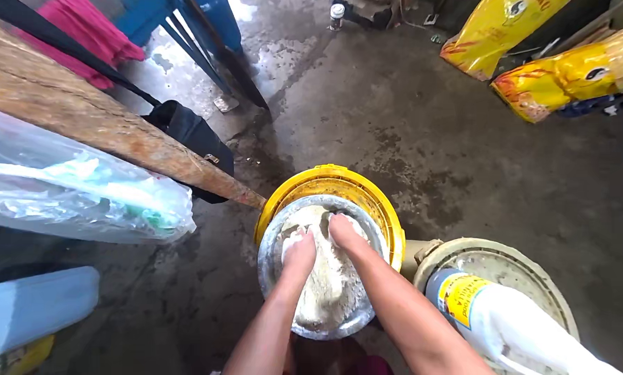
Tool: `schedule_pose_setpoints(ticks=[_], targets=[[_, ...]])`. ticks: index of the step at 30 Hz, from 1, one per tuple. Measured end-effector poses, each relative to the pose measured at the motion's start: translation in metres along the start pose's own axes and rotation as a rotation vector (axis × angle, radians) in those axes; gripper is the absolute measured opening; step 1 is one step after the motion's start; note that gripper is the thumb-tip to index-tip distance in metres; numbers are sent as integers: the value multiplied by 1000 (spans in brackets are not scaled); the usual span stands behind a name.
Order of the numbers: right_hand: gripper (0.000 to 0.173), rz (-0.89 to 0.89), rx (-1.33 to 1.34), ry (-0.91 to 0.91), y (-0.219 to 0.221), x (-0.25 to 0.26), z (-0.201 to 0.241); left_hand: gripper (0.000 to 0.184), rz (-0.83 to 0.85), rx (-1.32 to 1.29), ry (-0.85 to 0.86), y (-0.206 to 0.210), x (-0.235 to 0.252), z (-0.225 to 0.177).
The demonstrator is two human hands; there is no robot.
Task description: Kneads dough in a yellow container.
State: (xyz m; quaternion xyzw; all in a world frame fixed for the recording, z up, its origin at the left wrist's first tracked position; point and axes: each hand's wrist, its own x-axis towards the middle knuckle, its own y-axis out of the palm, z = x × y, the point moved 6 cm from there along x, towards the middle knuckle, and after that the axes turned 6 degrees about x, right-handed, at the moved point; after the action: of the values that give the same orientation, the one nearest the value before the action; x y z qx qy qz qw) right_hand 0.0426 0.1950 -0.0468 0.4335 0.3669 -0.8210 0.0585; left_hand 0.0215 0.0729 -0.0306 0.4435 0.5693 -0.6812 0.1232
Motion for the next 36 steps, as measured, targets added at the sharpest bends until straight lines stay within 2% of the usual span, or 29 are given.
schedule_pose_setpoints(ticks=[4, 8, 10, 13, 17, 19, 21, 23, 24, 27, 28, 30, 33, 36], targets=[[35, -13, 108, -7, -4, -19, 5, 35, 51, 41, 41, -4, 12, -2], [34, -214, 317, -6, -3, -54, -24, 40, 27, -69, 131, -5, 9, 26], [36, -250, 395, 86, 13, -64, -40, 49, 18, -97, 184, -9, 2, 38], [41, -263, 483, 222, 40, -82, -51, 49, -24, -41, 255, -20, -1, 43], [43, -365, 532, 399, 52, -119, -52, 58, 96, 88, 372, -20, 18, 31], [50, -467, 621, 495, 64, -126, -62, 65, 152, 88, 409, -15, 31, 26], [64, -473, 760, 544, 85, -116, -74, 70, 171, 85, 422, -6, 39, 21], [73, -504, 956, 526, 107, -92, -91, 73, 180, 45, 420, -2, 45, 17], [72, -526, 1074, 496, 113, -80, -97, 72, 184, -28, 421, -2, 48, 14], [52, -548, 1349, 393, 114, -60, -93, 66, 156, -462, 440, 12, 62, 6], [48, -541, 1358, 379, 114, -55, -90, 62, 152, -584, 438, 16, 65, 2], [51, -465, 1315, 376, 113, -51, -84, 52, 117, -724, 445, 19, 67, -4], [58, -348, 1201, 296, 101, -55, -68, 48, 64, -696, 446, 9, 57, -6], [63, -337, 1164, 279, 78, -69, -56, 48, 31, -751, 502, -2, 47, -5]])
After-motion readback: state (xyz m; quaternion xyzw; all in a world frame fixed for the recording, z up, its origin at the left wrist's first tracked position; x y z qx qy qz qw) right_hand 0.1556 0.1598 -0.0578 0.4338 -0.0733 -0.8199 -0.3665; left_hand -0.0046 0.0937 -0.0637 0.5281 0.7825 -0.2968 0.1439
